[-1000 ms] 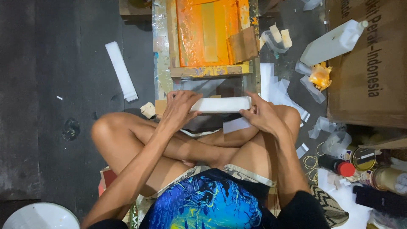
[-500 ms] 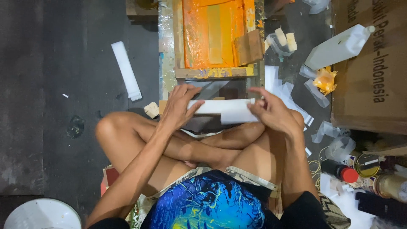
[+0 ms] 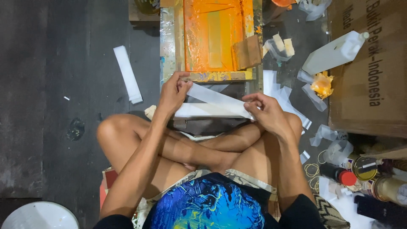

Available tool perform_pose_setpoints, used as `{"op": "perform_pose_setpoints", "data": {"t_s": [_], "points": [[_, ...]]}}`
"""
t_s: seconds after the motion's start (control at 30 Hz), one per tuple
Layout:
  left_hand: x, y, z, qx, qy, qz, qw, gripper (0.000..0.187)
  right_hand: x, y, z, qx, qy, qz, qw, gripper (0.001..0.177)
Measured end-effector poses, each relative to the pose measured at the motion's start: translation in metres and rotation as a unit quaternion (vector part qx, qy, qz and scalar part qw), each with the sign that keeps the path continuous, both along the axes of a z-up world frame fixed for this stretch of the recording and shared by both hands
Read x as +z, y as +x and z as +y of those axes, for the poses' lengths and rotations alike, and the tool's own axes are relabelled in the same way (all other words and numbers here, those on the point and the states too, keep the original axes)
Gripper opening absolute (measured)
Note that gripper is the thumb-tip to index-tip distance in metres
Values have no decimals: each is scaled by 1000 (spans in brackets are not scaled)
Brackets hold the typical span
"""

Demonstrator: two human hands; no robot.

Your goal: The person sits cross-legged on the floor and performs screen printing. They place a white rectangular object under a screen frame, then use a squeegee to spread orange ink across the screen. The person repeats this process with multiple white objects, moving each one into position and pulling the ink through the screen.

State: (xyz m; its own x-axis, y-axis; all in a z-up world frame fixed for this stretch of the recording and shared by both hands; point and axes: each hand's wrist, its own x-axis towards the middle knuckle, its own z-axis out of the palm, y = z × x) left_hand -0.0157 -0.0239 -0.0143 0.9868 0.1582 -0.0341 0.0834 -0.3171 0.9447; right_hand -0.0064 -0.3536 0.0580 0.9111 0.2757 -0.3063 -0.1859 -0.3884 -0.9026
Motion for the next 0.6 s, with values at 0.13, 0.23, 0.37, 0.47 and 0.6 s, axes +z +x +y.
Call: {"op": "perform_pose_setpoints", "data": {"t_s": [0.13,0.23,0.37,0.47,0.6], "points": [[0,0,-1,55,52,-22,997,38,17,-7,0,-30,-43,9,999,25],[-3,-1,4,83,112,-6,990,65,3,-3,-5,-64,-64,17,996,25],[19,-2,-1,81,180,28,980,43,-24,-2,2,-107,-43,42,992,28],[10,-2,4,76,224,6,972,30,-15,-8,18,-143,-21,58,988,30],[12,-5,8,90,250,-46,963,30,-12,-4,28,-195,24,72,978,30]]}}
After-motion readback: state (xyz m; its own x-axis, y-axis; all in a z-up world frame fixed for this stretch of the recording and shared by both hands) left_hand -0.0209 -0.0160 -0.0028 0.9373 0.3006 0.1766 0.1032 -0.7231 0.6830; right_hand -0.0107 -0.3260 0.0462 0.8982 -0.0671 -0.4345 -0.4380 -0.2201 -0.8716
